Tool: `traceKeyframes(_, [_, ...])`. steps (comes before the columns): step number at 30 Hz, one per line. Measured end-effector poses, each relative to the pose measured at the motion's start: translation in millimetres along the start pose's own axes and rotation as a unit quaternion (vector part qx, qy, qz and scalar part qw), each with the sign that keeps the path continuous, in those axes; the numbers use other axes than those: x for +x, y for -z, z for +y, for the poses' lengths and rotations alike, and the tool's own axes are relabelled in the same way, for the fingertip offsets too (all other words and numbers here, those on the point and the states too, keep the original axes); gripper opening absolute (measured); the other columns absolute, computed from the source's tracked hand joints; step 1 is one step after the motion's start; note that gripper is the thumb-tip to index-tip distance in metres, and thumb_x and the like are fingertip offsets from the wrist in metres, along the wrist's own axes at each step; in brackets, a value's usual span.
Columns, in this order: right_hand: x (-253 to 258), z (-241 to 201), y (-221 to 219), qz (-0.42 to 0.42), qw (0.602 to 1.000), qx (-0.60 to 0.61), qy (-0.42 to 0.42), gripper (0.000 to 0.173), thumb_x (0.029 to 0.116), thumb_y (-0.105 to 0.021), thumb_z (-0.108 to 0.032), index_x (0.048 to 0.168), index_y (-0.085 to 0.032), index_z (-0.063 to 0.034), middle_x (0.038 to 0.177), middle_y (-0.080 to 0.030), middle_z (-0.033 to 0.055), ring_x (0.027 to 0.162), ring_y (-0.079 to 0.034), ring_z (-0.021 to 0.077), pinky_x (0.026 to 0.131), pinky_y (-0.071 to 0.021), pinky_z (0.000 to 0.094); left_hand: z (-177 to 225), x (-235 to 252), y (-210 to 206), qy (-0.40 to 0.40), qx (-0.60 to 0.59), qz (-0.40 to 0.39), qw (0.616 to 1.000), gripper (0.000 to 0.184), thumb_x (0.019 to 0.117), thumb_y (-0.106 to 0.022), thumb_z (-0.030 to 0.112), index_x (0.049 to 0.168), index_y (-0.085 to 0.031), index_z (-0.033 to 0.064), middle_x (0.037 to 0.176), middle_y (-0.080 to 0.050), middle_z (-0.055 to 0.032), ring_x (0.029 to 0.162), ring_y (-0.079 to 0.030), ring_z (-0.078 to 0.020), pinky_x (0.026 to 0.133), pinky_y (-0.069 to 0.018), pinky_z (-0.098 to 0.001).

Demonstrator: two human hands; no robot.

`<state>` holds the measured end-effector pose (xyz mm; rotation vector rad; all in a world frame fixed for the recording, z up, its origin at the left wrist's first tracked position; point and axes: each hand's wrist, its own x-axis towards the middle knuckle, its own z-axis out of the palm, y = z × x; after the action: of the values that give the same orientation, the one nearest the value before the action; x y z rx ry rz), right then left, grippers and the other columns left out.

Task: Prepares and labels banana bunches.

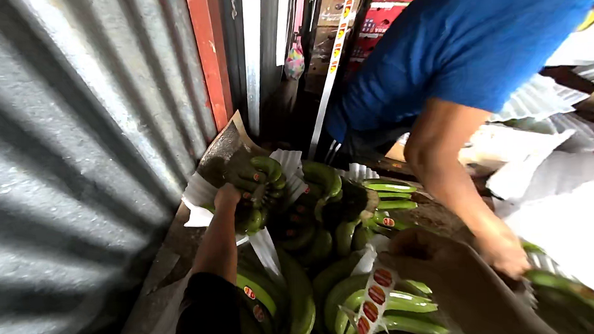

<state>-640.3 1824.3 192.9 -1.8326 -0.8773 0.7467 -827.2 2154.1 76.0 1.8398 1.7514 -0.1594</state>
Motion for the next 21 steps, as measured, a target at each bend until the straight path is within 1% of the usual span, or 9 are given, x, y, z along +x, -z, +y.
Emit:
traceKeyframes(3, [5,0,-1,0.013,0.995,0.083,-0.052,0.015,0.0838,-0.073,0.004,0.093,-0.064,-0.0046,0.08,-0.069,0.0016,0.066,-0.068,0.009,0.061,-0.0608,0.0244,15,-21,1,-0.131,-0.09,0.082,0.984,0.035,0.0976,-0.064,0.006,0.131,-0.061,-0.0048,0.138,-0.056,-0.0278,0.128,-0.057,-0.0398,0.108,-0.0462,-0.0538])
traceKeyframes(5, [9,-2,-5,0.006,0.986,0.141,-0.092,0.014,0.0883,-0.069,0.006,0.096,-0.062,-0.003,0.083,-0.068,0.0035,0.07,-0.07,0.0111,0.065,-0.0624,0.0261,33,-66,-1,-0.296,-0.224,0.112,0.922,0.019,0.092,-0.073,0.005,0.109,-0.07,-0.0035,0.117,-0.067,-0.0213,0.105,-0.067,-0.0303,0.094,-0.0554,-0.0462])
traceKeyframes(6, [9,-3,-9,0.001,0.981,0.16,-0.107,0.013,0.0901,-0.067,0.006,0.097,-0.061,-0.0027,0.085,-0.068,0.004,0.072,-0.07,0.0114,0.067,-0.0625,0.0264,41,-98,-2,-0.386,-0.258,0.075,0.883,0.015,0.0906,-0.075,0.005,0.104,-0.073,-0.0024,0.11,-0.069,-0.0165,0.1,-0.069,-0.0228,0.09,-0.058,-0.0394])
traceKeyframes(8, [8,-5,-16,-0.005,0.976,0.18,-0.121,0.012,0.0916,-0.064,0.008,0.097,-0.06,-0.0023,0.085,-0.068,0.0042,0.073,-0.07,0.0111,0.068,-0.0625,0.0259,51,-159,-6,-0.562,-0.218,-0.006,0.798,0.014,0.0904,-0.073,0.007,0.102,-0.078,0.0014,0.109,-0.073,-0.0106,0.106,-0.068,-0.0165,0.095,-0.0554,-0.0338])
traceKeyframes(9, [6,-7,-18,-0.006,0.976,0.18,-0.125,0.012,0.0921,-0.063,0.008,0.097,-0.06,-0.0022,0.085,-0.067,0.0042,0.073,-0.07,0.0109,0.068,-0.0621,0.0256,54,-183,-11,-0.619,-0.17,-0.01,0.766,0.015,0.0904,-0.072,0.008,0.102,-0.078,0.0023,0.109,-0.074,-0.0113,0.108,-0.069,-0.0207,0.097,-0.0541,-0.0386])
traceKeyframes(11, [1,-9,-22,0.001,0.978,0.173,-0.118,0.013,0.091,-0.064,0.009,0.095,-0.06,-0.003,0.082,-0.067,0.0031,0.07,-0.069,0.0097,0.067,-0.0615,0.0245,53,-211,-20,-0.665,-0.105,0.039,0.738,0.008,0.089,-0.072,0.006,0.095,-0.077,0.0036,0.101,-0.074,-0.0122,0.1,-0.07,-0.0276,0.089,-0.0554,-0.0467])
traceKeyframes(14, [-14,-5,-21,0.002,0.986,0.145,-0.086,0.016,0.0865,-0.068,0.007,0.094,-0.061,-0.0052,0.081,-0.068,0.0005,0.068,-0.069,0.0085,0.064,-0.0618,0.0251,44,-227,-27,-0.692,-0.097,0.085,0.71,0.008,0.0883,-0.067,-0.001,0.089,-0.074,0.0031,0.094,-0.072,-0.0125,0.094,-0.07,-0.0285,0.085,-0.0552,-0.0447])
traceKeyframes(17, [-29,-5,-18,-0.002,0.989,0.115,-0.088,0.018,0.086,-0.069,0.007,0.096,-0.061,-0.0053,0.082,-0.068,-0.0002,0.07,-0.069,0.0081,0.066,-0.062,0.0256,36,-237,-34,-0.694,-0.111,0.077,0.708,0.005,0.0898,-0.072,0.008,0.091,-0.073,0.0033,0.094,-0.07,-0.0128,0.092,-0.069,-0.0263,0.082,-0.0568,-0.0398])
traceKeyframes(21, [-41,-5,-22,-0.01,0.992,0.096,-0.082,0.019,0.0841,-0.069,0.009,0.094,-0.063,-0.0055,0.08,-0.068,-0.0014,0.069,-0.068,0.0073,0.067,-0.061,0.025,29,-244,-42,-0.693,-0.117,0.1,0.704,0.004,0.0887,-0.073,0.008,0.087,-0.071,0.0054,0.092,-0.068,-0.0117,0.091,-0.068,-0.0252,0.083,-0.0555,-0.0391])
